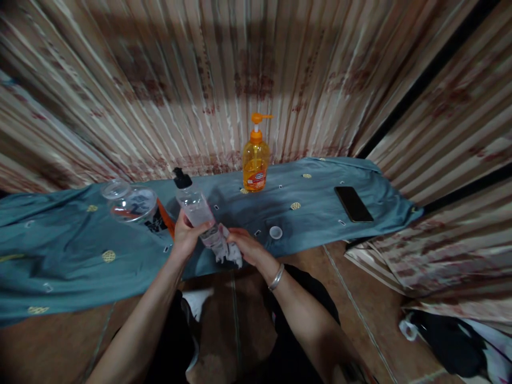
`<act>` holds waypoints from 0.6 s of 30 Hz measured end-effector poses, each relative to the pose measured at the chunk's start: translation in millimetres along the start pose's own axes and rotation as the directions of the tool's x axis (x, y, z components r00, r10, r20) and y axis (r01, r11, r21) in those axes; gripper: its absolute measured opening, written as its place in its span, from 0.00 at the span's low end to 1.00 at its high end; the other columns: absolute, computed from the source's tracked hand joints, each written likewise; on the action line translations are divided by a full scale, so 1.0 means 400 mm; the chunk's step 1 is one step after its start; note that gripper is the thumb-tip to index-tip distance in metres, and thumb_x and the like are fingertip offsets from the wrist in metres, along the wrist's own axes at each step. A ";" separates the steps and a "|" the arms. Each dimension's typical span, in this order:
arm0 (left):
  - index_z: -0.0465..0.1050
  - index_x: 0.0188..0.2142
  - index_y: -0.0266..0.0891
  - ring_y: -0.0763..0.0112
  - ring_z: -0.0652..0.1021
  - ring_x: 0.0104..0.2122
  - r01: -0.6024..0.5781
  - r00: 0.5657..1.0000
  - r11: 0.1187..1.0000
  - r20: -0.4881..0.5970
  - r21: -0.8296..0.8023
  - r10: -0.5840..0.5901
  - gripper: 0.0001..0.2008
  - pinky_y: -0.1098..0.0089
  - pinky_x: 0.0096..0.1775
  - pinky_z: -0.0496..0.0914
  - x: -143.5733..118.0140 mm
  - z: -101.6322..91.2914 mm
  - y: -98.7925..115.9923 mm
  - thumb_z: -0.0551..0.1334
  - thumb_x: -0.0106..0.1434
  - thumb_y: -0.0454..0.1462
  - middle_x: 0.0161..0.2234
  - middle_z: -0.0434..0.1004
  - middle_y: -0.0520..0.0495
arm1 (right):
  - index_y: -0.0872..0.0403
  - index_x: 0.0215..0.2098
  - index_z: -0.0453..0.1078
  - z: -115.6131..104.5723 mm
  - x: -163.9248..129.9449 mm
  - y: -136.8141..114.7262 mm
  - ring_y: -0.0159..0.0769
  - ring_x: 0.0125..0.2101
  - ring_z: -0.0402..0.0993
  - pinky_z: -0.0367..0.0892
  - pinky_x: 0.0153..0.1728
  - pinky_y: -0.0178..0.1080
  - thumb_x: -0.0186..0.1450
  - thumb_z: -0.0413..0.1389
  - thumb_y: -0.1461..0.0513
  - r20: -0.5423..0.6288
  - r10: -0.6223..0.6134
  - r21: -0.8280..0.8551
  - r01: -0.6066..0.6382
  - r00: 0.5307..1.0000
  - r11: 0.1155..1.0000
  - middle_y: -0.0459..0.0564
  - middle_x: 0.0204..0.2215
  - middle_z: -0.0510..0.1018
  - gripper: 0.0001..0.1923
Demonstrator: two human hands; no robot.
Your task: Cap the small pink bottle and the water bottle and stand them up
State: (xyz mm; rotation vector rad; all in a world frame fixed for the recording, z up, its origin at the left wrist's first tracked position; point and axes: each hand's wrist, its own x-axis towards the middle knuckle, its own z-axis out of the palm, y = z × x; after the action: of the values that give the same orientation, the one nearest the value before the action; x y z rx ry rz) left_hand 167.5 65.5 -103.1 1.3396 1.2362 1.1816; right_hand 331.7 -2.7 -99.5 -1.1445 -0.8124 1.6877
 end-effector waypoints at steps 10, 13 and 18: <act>0.70 0.57 0.38 0.58 0.79 0.49 -0.063 0.994 0.995 -0.083 0.081 0.070 0.20 0.52 0.49 0.77 0.103 0.134 0.045 0.64 0.68 0.43 0.55 0.75 0.40 | 0.52 0.27 0.74 -0.079 0.005 -0.033 0.32 0.25 0.69 0.59 0.27 0.34 0.51 0.68 0.48 -0.108 -0.334 -0.597 0.208 0.936 0.775 0.41 0.21 0.75 0.17; 0.70 0.57 0.38 0.58 0.79 0.49 -0.092 0.992 0.992 -0.077 0.085 0.098 0.20 0.52 0.49 0.77 0.123 0.189 0.052 0.64 0.68 0.43 0.55 0.75 0.40 | 0.50 0.22 0.70 -0.101 0.029 -0.038 0.31 0.22 0.67 0.56 0.24 0.34 0.51 0.68 0.49 -0.244 -0.398 -0.628 0.169 0.884 0.760 0.40 0.18 0.71 0.17; 0.70 0.57 0.39 0.58 0.79 0.50 -0.145 0.984 0.986 -0.089 0.085 0.152 0.21 0.52 0.49 0.77 0.152 0.271 0.071 0.64 0.68 0.43 0.55 0.74 0.40 | 0.51 0.26 0.73 -0.128 0.067 -0.063 0.31 0.22 0.68 0.60 0.23 0.33 0.46 0.71 0.53 -0.423 -0.323 -0.255 0.231 0.847 0.939 0.39 0.18 0.74 0.16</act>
State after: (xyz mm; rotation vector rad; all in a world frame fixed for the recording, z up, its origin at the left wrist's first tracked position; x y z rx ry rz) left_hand 279.9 122.2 -82.7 1.4690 1.2792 1.3265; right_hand 383.4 32.7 -104.6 -1.4145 -0.8023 1.0499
